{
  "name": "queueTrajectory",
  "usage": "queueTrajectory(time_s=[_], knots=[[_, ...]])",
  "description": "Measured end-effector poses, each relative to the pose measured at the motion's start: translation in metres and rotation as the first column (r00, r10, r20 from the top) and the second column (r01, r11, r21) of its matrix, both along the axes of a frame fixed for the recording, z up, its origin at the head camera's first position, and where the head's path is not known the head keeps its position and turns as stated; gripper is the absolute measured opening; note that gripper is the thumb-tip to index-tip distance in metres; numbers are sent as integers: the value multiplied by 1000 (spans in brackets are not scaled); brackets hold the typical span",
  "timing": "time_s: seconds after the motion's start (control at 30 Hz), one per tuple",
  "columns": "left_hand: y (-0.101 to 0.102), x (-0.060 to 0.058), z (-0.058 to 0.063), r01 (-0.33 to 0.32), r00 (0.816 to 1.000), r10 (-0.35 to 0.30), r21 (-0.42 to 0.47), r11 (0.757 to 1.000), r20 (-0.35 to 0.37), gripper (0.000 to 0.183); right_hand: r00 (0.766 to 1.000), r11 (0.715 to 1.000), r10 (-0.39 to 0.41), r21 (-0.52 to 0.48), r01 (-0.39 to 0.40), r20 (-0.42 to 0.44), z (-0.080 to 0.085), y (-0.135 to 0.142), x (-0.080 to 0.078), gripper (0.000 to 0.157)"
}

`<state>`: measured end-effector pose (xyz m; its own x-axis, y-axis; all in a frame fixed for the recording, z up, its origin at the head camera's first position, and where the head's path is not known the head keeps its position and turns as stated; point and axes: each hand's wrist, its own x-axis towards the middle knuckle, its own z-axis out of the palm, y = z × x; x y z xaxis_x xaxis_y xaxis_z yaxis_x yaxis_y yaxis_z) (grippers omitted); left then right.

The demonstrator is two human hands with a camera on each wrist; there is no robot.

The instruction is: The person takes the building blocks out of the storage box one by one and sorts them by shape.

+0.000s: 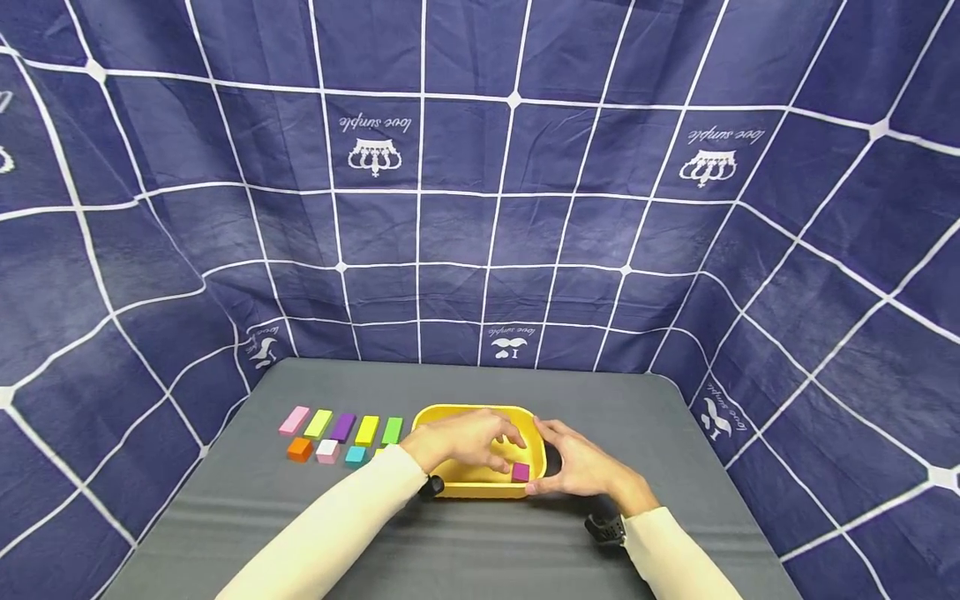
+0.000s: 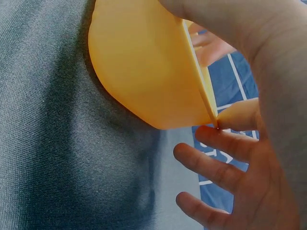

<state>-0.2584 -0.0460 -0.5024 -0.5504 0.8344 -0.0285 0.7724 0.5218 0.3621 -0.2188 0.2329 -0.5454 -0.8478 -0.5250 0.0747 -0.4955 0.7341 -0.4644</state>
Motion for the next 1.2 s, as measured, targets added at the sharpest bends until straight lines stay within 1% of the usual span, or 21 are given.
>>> queueTrajectory(time_s=[0.2,0.33,0.53,0.7,0.8,0.93,1.03,1.2], knots=[[14,0,-5,72,997,-69,-60,996,37,43,1000,1000,-1,1,1,18,-3,0,1,129],[19,-1,-9,101,993,-95,-85,991,70,40,1000,1000,11,-14,-11,26,-4,-2,2,129],[22,-1,-14,88,991,-77,-94,992,107,35,1000,1000,19,-4,-19,18,-4,-2,2,130],[25,-2,-15,88,992,-78,-93,992,100,36,1000,1000,10,-4,-10,9,-2,-1,1,129],[26,-3,-16,84,992,-75,-92,992,100,37,1000,1000,20,5,-20,-2,-2,-1,1,129],[26,-4,-18,77,991,-67,-81,994,118,35,1000,1000,25,12,-25,-7,-2,-1,0,130],[27,-6,-18,71,992,-62,-75,995,113,33,1000,1000,15,3,-15,0,-2,0,-1,130],[27,-8,-16,72,995,-65,-86,994,81,32,1000,1000,11,5,-11,-3,-1,1,-3,130]])
